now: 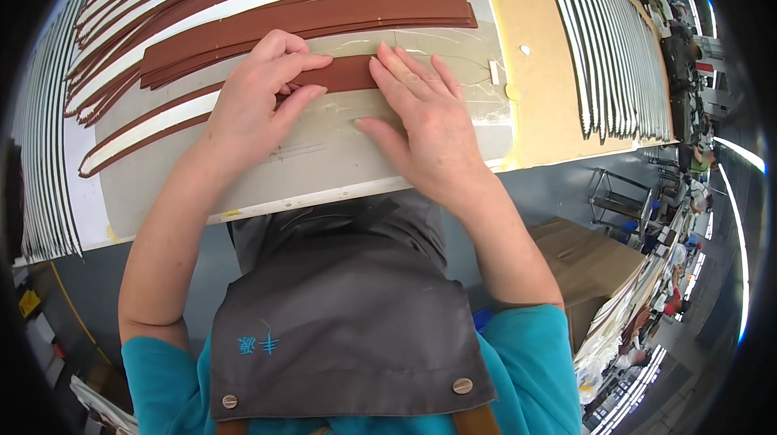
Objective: The person repeatedly picks up a brown serrated strip and a white strip, aligns them together, and presses them onto a flat surface. They use a small orange tool to smooth the joined strips and then place the completed assembly into a growing stack on the table.
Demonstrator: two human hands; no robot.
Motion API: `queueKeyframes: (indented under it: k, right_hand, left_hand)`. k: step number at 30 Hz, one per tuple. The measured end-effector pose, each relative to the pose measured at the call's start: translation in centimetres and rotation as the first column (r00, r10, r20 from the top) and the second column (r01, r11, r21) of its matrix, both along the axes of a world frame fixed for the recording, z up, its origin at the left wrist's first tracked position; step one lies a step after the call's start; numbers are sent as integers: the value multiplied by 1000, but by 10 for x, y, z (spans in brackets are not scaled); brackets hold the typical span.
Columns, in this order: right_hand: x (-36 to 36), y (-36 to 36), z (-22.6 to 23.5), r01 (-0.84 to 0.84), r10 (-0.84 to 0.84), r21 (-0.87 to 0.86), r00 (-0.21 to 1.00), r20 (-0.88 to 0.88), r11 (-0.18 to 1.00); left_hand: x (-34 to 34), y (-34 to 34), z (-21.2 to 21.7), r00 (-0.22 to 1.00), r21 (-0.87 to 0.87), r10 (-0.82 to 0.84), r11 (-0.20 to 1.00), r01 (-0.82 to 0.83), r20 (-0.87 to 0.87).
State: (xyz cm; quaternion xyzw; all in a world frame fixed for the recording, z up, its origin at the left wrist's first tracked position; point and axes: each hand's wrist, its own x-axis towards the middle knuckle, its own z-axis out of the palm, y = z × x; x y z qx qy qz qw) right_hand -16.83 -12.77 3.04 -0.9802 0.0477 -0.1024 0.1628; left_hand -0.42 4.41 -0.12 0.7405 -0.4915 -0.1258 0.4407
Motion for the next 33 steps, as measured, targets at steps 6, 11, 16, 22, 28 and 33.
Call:
queueKeyframes:
  k: [6, 11, 16, 22, 28, 33]
  right_hand:
    - [-5, -15, -7, -39, 39, 8, 997, -63, 999]
    - [-6, -12, -14, -11, 11, 24, 1000, 1, 1000]
    - [-6, -12, -17, -15, 13, 42, 999, 41, 999]
    - [-7, -14, -20, -28, 24, 45, 996, 88, 999]
    - [-6, -14, -19, -29, 26, 35, 994, 107, 999]
    - [0, -9, -9, -60, 64, -52, 996, 70, 997]
  left_hand:
    - [1, -1, 6, 1000, 41, -13, 999, 14, -24]
    - [0, 0, 10, 1000, 67, -9, 998, 9, 4]
    - [-2, 0, 6, 999, 66, -20, 998, 18, 28]
    - [-10, -2, 15, 892, 148, -41, 989, -29, 449]
    - [-20, 10, 19, 707, 170, -41, 979, -114, 707]
    - [-39, 14, 15, 815, 188, 60, 961, -203, 577]
